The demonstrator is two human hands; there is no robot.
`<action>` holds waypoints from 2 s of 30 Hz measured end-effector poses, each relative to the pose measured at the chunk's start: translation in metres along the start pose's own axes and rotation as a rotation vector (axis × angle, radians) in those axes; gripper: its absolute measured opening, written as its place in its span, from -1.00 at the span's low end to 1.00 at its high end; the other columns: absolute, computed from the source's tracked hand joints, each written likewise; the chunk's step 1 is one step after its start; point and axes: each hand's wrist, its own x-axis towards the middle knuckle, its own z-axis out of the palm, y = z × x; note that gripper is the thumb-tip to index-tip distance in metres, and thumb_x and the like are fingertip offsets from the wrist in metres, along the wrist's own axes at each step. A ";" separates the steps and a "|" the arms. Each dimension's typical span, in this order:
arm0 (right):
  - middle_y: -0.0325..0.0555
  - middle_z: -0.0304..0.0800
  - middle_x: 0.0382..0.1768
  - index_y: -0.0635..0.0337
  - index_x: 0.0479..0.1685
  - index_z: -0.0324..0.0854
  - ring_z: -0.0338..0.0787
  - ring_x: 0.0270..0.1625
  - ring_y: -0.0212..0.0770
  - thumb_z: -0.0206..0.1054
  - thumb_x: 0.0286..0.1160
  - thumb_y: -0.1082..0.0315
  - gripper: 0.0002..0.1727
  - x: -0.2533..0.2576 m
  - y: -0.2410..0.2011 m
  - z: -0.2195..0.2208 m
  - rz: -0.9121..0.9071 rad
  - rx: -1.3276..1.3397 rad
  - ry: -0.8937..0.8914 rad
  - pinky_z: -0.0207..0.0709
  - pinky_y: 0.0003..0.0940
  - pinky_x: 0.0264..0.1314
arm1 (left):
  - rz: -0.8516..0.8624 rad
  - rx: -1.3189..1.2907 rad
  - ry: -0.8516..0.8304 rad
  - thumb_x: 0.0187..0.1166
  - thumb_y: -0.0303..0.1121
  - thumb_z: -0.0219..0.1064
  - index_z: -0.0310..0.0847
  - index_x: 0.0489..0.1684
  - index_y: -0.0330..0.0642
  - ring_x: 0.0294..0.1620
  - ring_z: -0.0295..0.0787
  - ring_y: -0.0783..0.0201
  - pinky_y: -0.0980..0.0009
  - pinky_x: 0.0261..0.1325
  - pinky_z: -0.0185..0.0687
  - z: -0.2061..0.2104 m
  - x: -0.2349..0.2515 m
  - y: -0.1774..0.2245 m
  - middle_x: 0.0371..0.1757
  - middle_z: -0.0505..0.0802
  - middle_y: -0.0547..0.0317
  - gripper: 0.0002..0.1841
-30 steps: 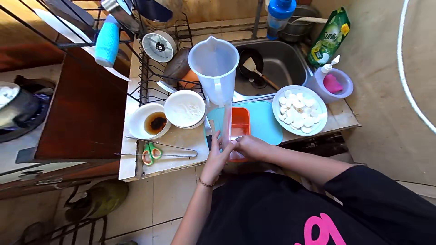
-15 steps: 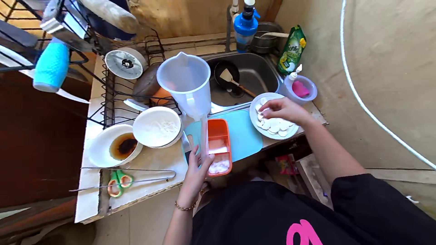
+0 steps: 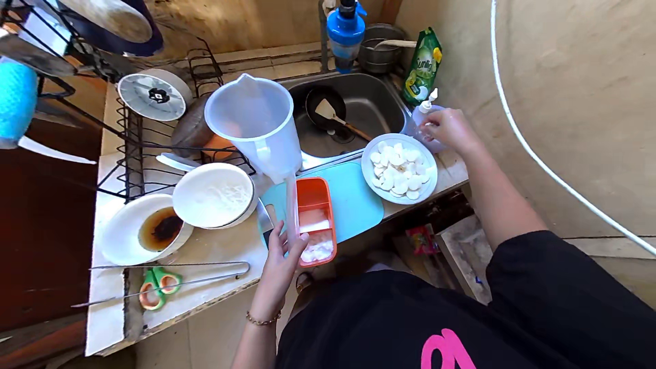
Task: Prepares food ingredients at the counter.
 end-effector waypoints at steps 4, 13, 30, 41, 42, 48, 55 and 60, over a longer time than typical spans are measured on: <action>0.25 0.88 -0.03 0.33 0.05 0.81 0.88 0.03 0.22 0.31 0.61 0.52 -0.80 -0.016 0.011 0.003 0.001 -0.007 -0.003 0.63 0.28 0.28 | 0.000 -0.008 0.004 0.55 -0.05 0.28 -0.18 0.89 -0.09 0.48 0.59 0.03 0.06 0.27 0.67 0.001 0.000 -0.001 0.68 0.42 -0.18 -0.09; 0.17 0.89 -0.16 0.37 0.02 0.77 0.92 -0.13 0.05 0.31 0.67 0.46 -0.82 -0.049 0.021 0.022 0.091 0.057 -0.094 0.75 0.09 0.17 | -0.011 -0.001 0.013 0.55 -0.06 0.27 -0.15 0.88 -0.07 0.46 0.60 0.05 0.09 0.23 0.67 0.000 -0.001 -0.001 0.68 0.42 -0.15 -0.11; 0.24 0.88 -0.09 0.46 0.04 0.73 0.91 0.00 0.10 0.29 0.75 0.23 -0.64 0.000 0.009 0.040 0.082 0.122 0.004 0.68 0.10 0.27 | -0.005 -0.010 0.019 0.54 -0.06 0.25 -0.16 0.88 -0.11 0.46 0.60 0.10 0.16 0.23 0.69 0.002 -0.003 0.001 0.65 0.44 -0.15 -0.10; 0.44 0.65 0.30 0.24 0.16 0.80 0.66 0.34 0.44 0.42 0.57 0.34 -0.72 0.025 0.035 0.113 -0.186 -0.039 -0.163 0.52 0.36 0.38 | -0.008 -0.013 0.014 0.55 -0.07 0.23 -0.18 0.89 -0.08 0.44 0.63 0.09 0.16 0.21 0.71 0.002 -0.001 0.000 0.66 0.44 -0.15 -0.11; 0.42 0.76 0.15 0.33 0.07 0.82 0.74 0.28 0.38 0.40 0.55 0.43 -0.77 0.026 0.040 0.104 -0.245 -0.005 -0.142 0.52 0.33 0.41 | -0.007 -0.012 0.014 0.54 -0.07 0.24 -0.18 0.89 -0.09 0.44 0.62 0.09 0.15 0.21 0.71 0.002 -0.001 0.000 0.66 0.44 -0.15 -0.10; 0.45 0.16 0.74 -0.18 0.72 0.42 0.34 0.60 0.63 0.79 0.05 -0.08 0.04 -0.018 0.047 0.097 -0.023 -0.059 -0.289 0.32 0.64 0.40 | -0.020 -0.007 0.024 0.52 -0.06 0.24 -0.17 0.89 -0.08 0.45 0.62 0.11 0.17 0.23 0.70 0.002 -0.001 0.000 0.66 0.44 -0.13 -0.09; 0.48 0.60 0.34 0.27 0.43 0.62 0.60 0.39 0.50 0.54 0.47 0.27 -0.46 -0.004 0.078 0.113 -0.118 0.053 -0.083 0.46 0.41 0.42 | -0.024 0.015 0.019 0.51 -0.05 0.25 -0.17 0.89 -0.08 0.48 0.58 0.09 0.13 0.24 0.68 0.002 -0.002 0.002 0.68 0.42 -0.12 -0.09; 0.43 0.55 0.46 0.17 0.46 0.63 0.58 0.46 0.47 0.71 0.24 0.11 -0.27 -0.001 0.059 0.086 -0.140 0.052 -0.161 0.43 0.48 0.45 | -0.029 0.026 0.027 0.49 -0.02 0.26 -0.15 0.89 -0.08 0.50 0.56 0.10 0.14 0.26 0.66 0.002 -0.002 0.001 0.68 0.43 -0.11 -0.07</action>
